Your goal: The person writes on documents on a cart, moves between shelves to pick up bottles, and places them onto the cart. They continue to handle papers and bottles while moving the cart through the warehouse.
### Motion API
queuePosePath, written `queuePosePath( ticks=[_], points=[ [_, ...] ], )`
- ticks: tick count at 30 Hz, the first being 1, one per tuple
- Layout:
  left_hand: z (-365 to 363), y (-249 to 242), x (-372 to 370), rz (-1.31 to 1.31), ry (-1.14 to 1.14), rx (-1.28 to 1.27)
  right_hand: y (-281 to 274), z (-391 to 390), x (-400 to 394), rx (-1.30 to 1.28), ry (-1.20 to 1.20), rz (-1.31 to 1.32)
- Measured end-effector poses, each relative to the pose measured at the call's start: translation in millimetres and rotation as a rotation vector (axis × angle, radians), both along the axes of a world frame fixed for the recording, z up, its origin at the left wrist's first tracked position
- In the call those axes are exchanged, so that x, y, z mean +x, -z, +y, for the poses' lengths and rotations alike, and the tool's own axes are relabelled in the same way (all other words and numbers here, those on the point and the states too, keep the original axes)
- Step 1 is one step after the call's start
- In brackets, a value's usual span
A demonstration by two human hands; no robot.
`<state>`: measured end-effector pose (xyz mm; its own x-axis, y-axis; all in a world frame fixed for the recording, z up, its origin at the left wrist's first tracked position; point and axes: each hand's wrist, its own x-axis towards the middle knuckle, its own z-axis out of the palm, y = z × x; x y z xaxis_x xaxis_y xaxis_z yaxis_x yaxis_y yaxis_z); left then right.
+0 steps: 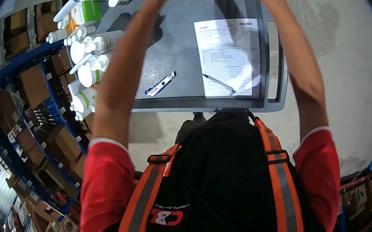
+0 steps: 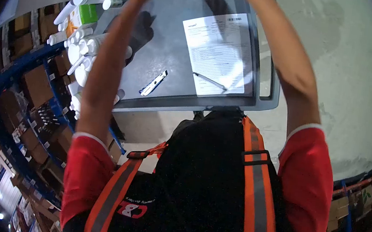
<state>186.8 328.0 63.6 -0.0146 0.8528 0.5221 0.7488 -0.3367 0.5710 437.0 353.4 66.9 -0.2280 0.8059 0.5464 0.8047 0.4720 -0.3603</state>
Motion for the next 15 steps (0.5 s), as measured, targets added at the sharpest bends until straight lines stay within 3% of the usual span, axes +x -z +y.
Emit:
queuePosePath(
  ticks=[2, 3, 5, 7, 10, 15],
  points=[
    [-83.0, 23.7, -12.6, 0.156, 0.086, 0.171, 12.7, -81.4, 16.5, -0.206, -0.141, -0.103],
    [-141.5, 17.5, -3.8, 0.052, -0.026, -0.214, 20.7, -129.3, 18.7, -0.3, -0.162, -0.17],
    [-242.3, 21.3, 0.6, 0.141, -0.13, -0.532, 40.2, -219.0, 18.8, -0.567, -0.258, -0.213],
    [-325.1, 32.8, -9.6, 0.318, -0.268, -0.637, 50.7, -280.0, 14.3, -0.678, -0.27, -0.186],
    [-404.7, 35.1, -24.8, 0.318, -0.603, -0.805, 64.0, -311.2, 5.9, -0.745, -0.295, -0.248],
    [-452.3, 37.2, -33.8, 0.404, -0.631, -0.705, 77.7, -305.8, -5.1, -0.665, -0.339, -0.333]
  ],
)
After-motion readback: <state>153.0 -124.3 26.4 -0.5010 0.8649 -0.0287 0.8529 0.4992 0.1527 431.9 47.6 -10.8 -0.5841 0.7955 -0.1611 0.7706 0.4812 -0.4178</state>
